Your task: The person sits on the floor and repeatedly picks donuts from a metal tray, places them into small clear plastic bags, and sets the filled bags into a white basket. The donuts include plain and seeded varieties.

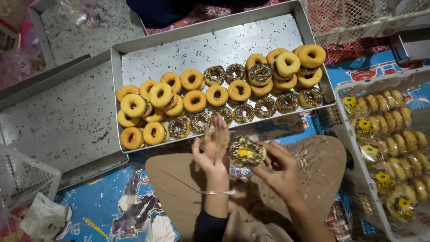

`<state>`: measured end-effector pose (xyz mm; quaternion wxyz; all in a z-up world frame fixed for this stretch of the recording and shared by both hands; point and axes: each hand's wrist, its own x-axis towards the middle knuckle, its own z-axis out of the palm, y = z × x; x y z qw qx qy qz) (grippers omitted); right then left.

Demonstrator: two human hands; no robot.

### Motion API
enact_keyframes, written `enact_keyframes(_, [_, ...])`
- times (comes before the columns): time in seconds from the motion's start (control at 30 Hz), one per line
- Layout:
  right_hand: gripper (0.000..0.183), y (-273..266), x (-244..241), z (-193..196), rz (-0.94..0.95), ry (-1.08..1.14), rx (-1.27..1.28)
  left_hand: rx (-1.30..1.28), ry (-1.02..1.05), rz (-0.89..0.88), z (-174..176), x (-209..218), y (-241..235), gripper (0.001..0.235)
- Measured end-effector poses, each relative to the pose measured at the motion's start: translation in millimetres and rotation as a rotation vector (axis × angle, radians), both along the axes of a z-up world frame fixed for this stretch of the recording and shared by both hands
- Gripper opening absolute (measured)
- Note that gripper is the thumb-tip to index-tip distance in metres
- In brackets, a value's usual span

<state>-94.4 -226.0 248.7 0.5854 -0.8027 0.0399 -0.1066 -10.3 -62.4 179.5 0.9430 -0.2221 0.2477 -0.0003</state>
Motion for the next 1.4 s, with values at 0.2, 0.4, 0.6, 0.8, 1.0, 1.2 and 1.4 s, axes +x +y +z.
enact_keyframes(0.2, [0.053, 23.5, 7.3, 9.9, 0.035, -0.124, -0.206, 0.224, -0.342, 0.021, 6.2, -28.4, -34.2, 0.062])
enact_keyframes(0.4, [0.060, 24.6, 21.1, 3.7, 0.206, -0.109, -0.310, 0.154, -0.540, -0.035, 13.4, -28.4, -27.3, 0.070])
enact_keyframes(0.6, [0.026, 41.0, 2.6, -8.4, 0.038, -0.264, -0.064, 0.637, -0.430, -0.095, 18.6, -29.2, -25.5, 0.083])
enact_keyframes(0.8, [0.015, 14.0, 16.0, 20.9, 0.337, -0.421, -0.329, 1.409, -0.147, -0.002, 20.7, -44.2, -7.5, 0.059])
enact_keyframes(1.0, [0.013, -40.0, 25.3, 38.0, 0.697, -0.112, -0.226, 2.258, -0.975, 0.018, 48.3, -58.4, 29.7, 0.009])
enact_keyframes(1.2, [0.011, -38.4, 0.6, 46.1, 0.602, -0.040, 0.420, 2.465, -1.261, 0.141, 97.9, -80.8, 44.4, 0.021])
enact_keyframes(1.4, [0.018, -24.7, 4.3, 42.4, 0.589, -0.480, -0.249, 2.572, -1.104, 0.296, 105.2, -92.9, 40.9, 0.023])
